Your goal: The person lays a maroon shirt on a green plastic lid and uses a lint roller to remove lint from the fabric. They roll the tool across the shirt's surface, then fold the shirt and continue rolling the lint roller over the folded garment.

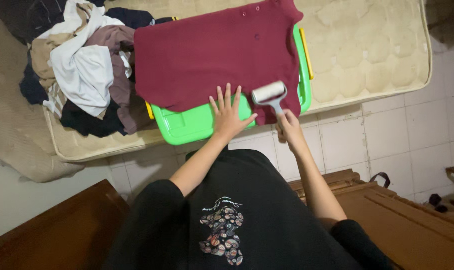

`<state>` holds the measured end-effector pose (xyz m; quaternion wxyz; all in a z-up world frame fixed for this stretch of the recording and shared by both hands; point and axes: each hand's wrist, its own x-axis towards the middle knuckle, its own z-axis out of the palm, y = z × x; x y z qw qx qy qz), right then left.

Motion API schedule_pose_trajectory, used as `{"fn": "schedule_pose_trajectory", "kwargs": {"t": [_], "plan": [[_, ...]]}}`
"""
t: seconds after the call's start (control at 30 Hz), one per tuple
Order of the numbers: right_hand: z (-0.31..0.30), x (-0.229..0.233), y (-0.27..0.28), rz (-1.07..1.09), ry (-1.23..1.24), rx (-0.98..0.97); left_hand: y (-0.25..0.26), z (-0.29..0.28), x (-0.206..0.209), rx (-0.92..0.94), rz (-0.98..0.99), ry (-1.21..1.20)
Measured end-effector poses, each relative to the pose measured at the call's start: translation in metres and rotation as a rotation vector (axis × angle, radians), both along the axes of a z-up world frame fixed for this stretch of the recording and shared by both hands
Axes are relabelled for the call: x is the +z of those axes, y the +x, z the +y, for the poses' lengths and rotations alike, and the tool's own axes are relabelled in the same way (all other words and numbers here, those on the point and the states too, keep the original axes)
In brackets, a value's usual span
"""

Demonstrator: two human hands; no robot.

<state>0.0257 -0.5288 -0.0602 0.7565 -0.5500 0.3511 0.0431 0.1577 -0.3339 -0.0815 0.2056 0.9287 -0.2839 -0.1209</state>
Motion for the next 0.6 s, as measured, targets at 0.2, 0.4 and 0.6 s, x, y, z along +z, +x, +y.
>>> {"fn": "schedule_pose_trajectory", "kwargs": {"t": [0.2,0.4,0.6], "plan": [[-0.019,0.014,-0.011,0.099,-0.003,0.077,0.002,-0.005,0.003,0.014,0.017,0.064],[-0.024,0.010,0.043,-0.078,0.062,0.001,0.004,-0.005,0.018,-0.009,0.091,0.094],[-0.009,-0.012,0.056,-0.095,0.020,0.067,0.003,-0.007,0.019,-0.001,0.051,0.101]]}}
